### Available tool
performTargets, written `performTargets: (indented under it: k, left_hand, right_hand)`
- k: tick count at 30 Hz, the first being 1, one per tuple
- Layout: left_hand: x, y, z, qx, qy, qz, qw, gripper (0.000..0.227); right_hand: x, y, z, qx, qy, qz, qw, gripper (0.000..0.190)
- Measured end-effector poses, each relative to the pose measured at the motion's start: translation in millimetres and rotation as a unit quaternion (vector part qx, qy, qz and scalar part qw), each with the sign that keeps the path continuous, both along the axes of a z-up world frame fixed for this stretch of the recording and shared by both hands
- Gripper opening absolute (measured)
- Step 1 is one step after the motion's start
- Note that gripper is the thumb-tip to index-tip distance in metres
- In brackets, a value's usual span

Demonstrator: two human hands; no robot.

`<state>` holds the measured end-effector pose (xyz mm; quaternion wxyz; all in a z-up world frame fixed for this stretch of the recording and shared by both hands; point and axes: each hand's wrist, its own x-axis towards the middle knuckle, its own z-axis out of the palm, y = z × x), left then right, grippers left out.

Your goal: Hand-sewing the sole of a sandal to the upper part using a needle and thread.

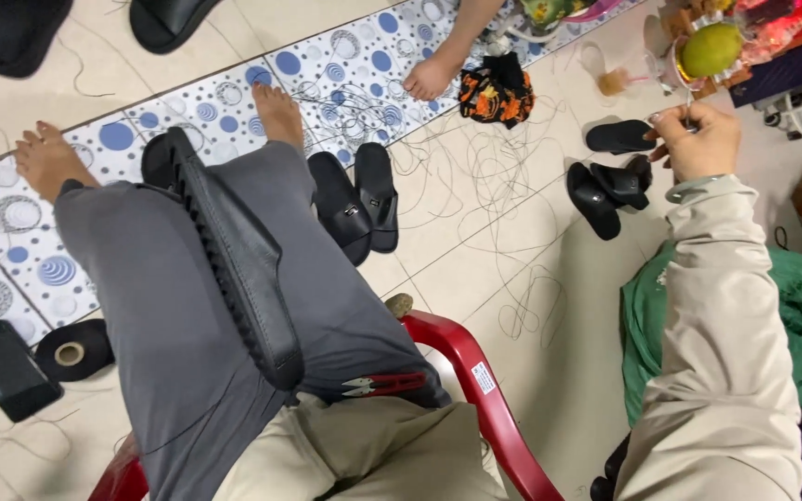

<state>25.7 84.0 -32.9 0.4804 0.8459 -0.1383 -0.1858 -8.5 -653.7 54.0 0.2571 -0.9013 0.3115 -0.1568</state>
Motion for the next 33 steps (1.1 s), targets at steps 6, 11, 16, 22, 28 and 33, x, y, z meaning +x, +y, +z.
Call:
performTargets:
  k: [6, 11, 16, 22, 28, 33]
  left_hand:
    - [-42.0, -71.2, -9.8, -0.002, 0.027, 0.078, 0.997, 0.038]
    - [-66.8, -77.9, -71.2, 0.255, -0.109, -0.036, 0.960, 0.029]
    - [-45.1, -26.6, -29.1, 0.166, -0.064, 0.067, 0.982, 0.015]
    - [-31.0, -84.3, -16.5, 0.292, -0.186, 0.005, 0.938, 0.082]
    - [-39.5, -150.9, -42.1, 0.302, -0.212, 0.024, 0.929, 0.138]
    - [-42.1, -168.0, -40.1, 0.366, -0.301, 0.134, 0.871, 0.078]
  right_hand:
    - [2.6, -19.1, -27.6, -0.037, 0.049, 0.042, 0.997, 0.009]
    - [-11.9, -80.4, -83.2, 0.005, 0.062, 0.045, 0.997, 0.015]
    - [-29.8, -111.8, -137.8, -0.004, 0.098, 0.048, 0.994, 0.029]
    - [5.9, 210.8, -32.5, -0.180, 0.255, 0.290, 0.905, 0.038]
    - [-6.3, 379.6, -13.4, -0.198, 0.180, 0.593, 0.759, 0.044]
    - [6.6, 393.8, -25.8, -0.216, 0.201, 0.617, 0.730, 0.041]
